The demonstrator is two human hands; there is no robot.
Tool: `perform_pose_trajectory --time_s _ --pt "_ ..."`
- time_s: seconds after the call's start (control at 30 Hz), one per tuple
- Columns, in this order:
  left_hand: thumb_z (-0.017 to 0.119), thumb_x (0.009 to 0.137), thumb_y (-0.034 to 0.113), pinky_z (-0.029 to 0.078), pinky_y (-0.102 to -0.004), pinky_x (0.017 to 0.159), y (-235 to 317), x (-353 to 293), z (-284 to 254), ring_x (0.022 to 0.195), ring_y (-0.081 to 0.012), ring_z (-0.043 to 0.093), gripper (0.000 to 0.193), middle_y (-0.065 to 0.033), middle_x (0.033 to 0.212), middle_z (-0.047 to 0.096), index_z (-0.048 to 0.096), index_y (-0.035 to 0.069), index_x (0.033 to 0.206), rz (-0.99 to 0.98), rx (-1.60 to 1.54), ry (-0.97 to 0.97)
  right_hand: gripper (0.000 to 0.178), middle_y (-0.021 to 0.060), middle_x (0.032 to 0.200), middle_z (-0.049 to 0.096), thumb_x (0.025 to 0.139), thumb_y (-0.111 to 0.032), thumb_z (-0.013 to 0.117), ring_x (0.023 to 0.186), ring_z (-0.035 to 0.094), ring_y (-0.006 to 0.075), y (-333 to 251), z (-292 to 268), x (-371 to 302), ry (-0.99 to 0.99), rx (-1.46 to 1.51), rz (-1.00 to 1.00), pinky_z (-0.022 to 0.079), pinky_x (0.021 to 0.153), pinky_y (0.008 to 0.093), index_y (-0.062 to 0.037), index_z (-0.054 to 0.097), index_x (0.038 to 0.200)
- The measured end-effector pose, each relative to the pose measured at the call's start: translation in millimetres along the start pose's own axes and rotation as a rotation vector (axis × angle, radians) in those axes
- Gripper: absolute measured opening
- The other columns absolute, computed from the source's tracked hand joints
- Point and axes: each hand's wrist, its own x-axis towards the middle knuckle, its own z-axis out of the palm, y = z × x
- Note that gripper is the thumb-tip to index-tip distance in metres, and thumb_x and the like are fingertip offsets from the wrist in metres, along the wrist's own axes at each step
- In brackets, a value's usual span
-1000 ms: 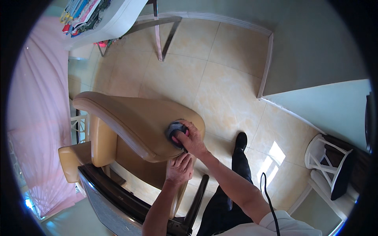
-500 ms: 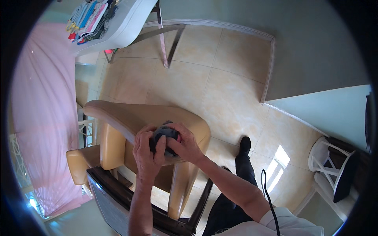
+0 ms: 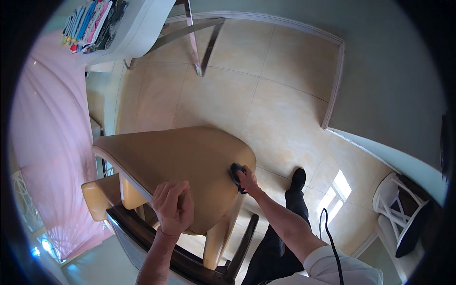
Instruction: The person wipes the surface of a dark dining table and then cleans the armrests and seat of a tan leather chair using a pink and gray cloth. The person moves around the furniture to reach different areas.
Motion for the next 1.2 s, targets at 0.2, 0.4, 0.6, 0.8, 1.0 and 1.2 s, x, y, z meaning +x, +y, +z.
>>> perform_pose_trajectory --time_s 0.2,0.4,0.6,0.8,1.0,1.2 --pt "0.063 0.08 0.002 0.052 -0.0432 0.075 -3 -8 -1 0.083 -0.0332 0.068 0.027 -0.0138 0.093 0.07 0.069 0.002 0.107 -0.092 -0.003 0.074 0.04 0.0151 0.098 0.066 0.086 -0.024 0.067 0.088 0.064 0.0287 -89 9 -52 -0.145 0.008 -0.28 0.051 0.079 0.0414 -0.0068 0.068 0.122" --pt "0.065 0.089 0.015 0.053 -0.0451 0.084 -5 -6 -1 0.092 -0.0352 0.069 0.025 -0.0146 0.101 0.071 0.069 0.002 0.11 -0.12 -0.062 0.112 0.044 0.0113 0.119 0.063 0.085 -0.013 0.064 0.105 0.062 0.0218 -206 6 -139 -0.374 0.141 -0.73 0.051 0.088 0.0341 -0.007 0.062 0.129" --pt "0.067 0.088 0.016 0.052 -0.0462 0.088 -4 -5 5 0.098 -0.0355 0.068 0.026 -0.0142 0.107 0.071 0.069 0.002 0.11 -0.158 -0.051 0.244 0.041 0.0103 0.101 0.069 0.089 -0.012 0.063 0.085 0.065 0.0211 -217 17 -105 -0.465 0.106 -0.47 0.054 0.078 0.0356 -0.0057 0.061 0.129" --pt "0.07 0.087 0.019 0.048 -0.0483 0.095 -2 -11 11 0.109 -0.0368 0.065 0.03 -0.0144 0.113 0.069 0.067 0.003 0.113 -0.238 -0.026 0.367 0.039 0.008 0.108 0.068 0.09 -0.008 0.062 0.1 0.064 0.0182 -184 24 -58 -0.468 -0.037 -0.468 0.053 0.087 0.0349 -0.0066 0.061 0.129" --pt "0.071 0.089 0.027 0.042 -0.0565 0.104 2 -18 18 0.125 -0.0447 0.056 0.049 -0.0233 0.133 0.06 0.06 0.001 0.128 -0.398 -0.102 0.521 0.037 0.0083 0.118 0.063 0.088 -0.009 0.066 0.106 0.062 0.022 -274 22 -116 -0.579 -0.014 -0.794 0.051 0.093 0.0344 -0.0089 0.062 0.125" --pt "0.069 0.09 0.024 0.034 -0.0586 0.114 8 -10 18 0.141 -0.0499 0.042 0.06 -0.03 0.155 0.04 0.052 0.004 0.144 -0.582 0.001 0.53 0.035 0.0106 0.114 0.065 0.087 -0.013 0.071 0.103 0.064 0.0251 -329 83 -76 -0.56 -0.286 -0.956 0.053 0.089 0.0347 -0.0097 0.065 0.122"
